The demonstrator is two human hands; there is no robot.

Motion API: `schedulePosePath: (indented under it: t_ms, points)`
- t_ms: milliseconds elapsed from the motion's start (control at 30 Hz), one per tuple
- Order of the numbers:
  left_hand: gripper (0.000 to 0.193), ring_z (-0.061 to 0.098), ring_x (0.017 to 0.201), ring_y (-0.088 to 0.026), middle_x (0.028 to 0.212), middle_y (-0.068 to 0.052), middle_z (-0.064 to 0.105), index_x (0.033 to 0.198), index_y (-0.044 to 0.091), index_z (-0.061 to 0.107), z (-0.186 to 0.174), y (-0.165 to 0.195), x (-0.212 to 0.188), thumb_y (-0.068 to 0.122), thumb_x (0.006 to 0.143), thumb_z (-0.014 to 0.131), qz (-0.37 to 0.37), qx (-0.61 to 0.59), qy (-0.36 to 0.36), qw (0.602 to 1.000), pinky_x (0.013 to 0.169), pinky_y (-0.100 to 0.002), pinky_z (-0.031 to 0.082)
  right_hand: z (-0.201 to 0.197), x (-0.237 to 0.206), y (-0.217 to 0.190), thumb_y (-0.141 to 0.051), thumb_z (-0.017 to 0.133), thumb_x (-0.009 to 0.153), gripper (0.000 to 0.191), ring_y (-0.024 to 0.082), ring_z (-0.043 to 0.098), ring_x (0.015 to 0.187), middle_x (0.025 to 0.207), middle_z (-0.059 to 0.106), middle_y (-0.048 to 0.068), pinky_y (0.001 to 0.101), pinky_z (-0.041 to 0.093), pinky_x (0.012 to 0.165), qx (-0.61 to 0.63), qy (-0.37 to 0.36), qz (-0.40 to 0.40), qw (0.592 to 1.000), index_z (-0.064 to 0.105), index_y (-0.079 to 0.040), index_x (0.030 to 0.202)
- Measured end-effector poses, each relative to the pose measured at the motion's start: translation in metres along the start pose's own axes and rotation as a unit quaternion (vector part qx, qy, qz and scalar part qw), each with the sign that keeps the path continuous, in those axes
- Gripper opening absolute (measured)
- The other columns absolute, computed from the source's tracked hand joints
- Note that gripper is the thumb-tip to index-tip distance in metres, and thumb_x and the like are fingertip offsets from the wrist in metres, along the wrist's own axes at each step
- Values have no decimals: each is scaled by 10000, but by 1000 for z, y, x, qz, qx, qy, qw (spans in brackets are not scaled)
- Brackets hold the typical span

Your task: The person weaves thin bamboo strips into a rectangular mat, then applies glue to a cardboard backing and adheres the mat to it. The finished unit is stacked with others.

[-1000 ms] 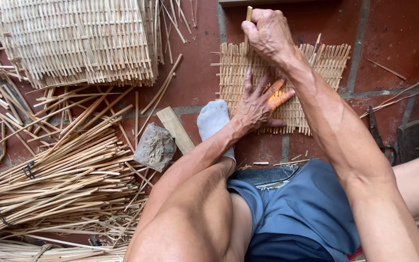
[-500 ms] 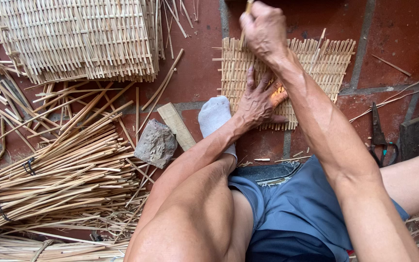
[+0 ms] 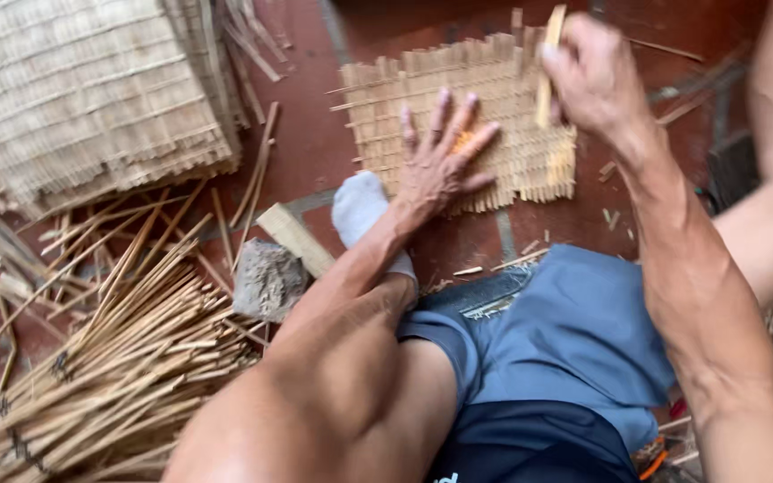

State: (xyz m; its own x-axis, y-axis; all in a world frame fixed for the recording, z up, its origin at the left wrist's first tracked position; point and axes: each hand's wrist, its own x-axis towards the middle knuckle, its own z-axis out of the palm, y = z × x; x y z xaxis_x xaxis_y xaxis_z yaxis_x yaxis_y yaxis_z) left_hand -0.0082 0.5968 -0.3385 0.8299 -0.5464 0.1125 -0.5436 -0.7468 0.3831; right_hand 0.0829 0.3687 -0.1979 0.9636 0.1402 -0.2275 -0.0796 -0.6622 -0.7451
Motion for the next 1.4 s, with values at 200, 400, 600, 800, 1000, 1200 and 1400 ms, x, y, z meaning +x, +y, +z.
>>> schedulePosePath:
  t_ms: [200, 400, 600, 800, 1000, 1200, 1400]
  points:
    - [696, 40, 1616, -338, 1744, -103, 154, 1617, 313, 437, -6, 14, 11, 636, 1025, 608, 47, 53, -24, 997, 1214, -754, -70, 12, -160, 65, -204, 647, 912, 218, 365, 708, 714, 789, 714, 236, 482, 540, 649, -87, -87, 174, 977, 685, 11, 921]
    - [614, 22, 1597, -305, 1737, -28, 102, 1641, 359, 341, -5, 30, 82, 606, 1082, 397, 171, 22, -117, 978, 1200, -734, -81, 49, -178, 80, -168, 606, 917, 245, 482, 686, 755, 764, 652, 327, 553, 552, 710, -160, -93, 123, 975, 650, 49, 813]
    - [621, 4, 1604, -274, 1741, 22, 89, 1640, 408, 260, -17, 35, 87, 651, 1069, 284, 125, 7, -220, 967, 1211, -670, -122, 55, -175, 84, -159, 586, 927, 268, 496, 669, 672, 676, 624, 320, 576, 543, 639, -157, -94, 102, 978, 598, 48, 757]
    - [586, 18, 1607, -262, 1744, 33, 102, 1638, 423, 267, -18, 37, 87, 616, 1085, 279, 118, 2, -217, 969, 1228, -658, -121, 61, -168, 88, -124, 580, 935, 249, 478, 669, 627, 646, 618, 307, 557, 551, 583, -162, -80, 80, 980, 591, 47, 754]
    - [597, 13, 1602, -271, 1741, 32, 94, 1628, 433, 267, -16, 35, 88, 643, 1069, 284, 122, 3, -226, 967, 1223, -655, -122, 65, -162, 90, -99, 562, 947, 249, 401, 675, 568, 617, 622, 272, 504, 552, 520, -151, -75, 84, 982, 584, 46, 746]
    - [610, 15, 1592, -297, 1732, 3, 85, 1612, 448, 272, -22, 41, 90, 669, 1043, 286, 116, 8, -244, 963, 1200, -657, -135, 54, -170, 76, -151, 599, 947, 286, 405, 665, 586, 619, 621, 280, 523, 538, 562, -163, -100, 106, 976, 595, 38, 732]
    - [559, -3, 1592, -337, 1740, -13, 78, 1582, 491, 309, -26, 42, 88, 653, 1047, 283, 118, 0, -244, 963, 1185, -669, -150, 42, -179, 71, -142, 601, 948, 261, 421, 675, 626, 656, 641, 269, 535, 546, 608, -189, -46, 93, 976, 601, 6, 734]
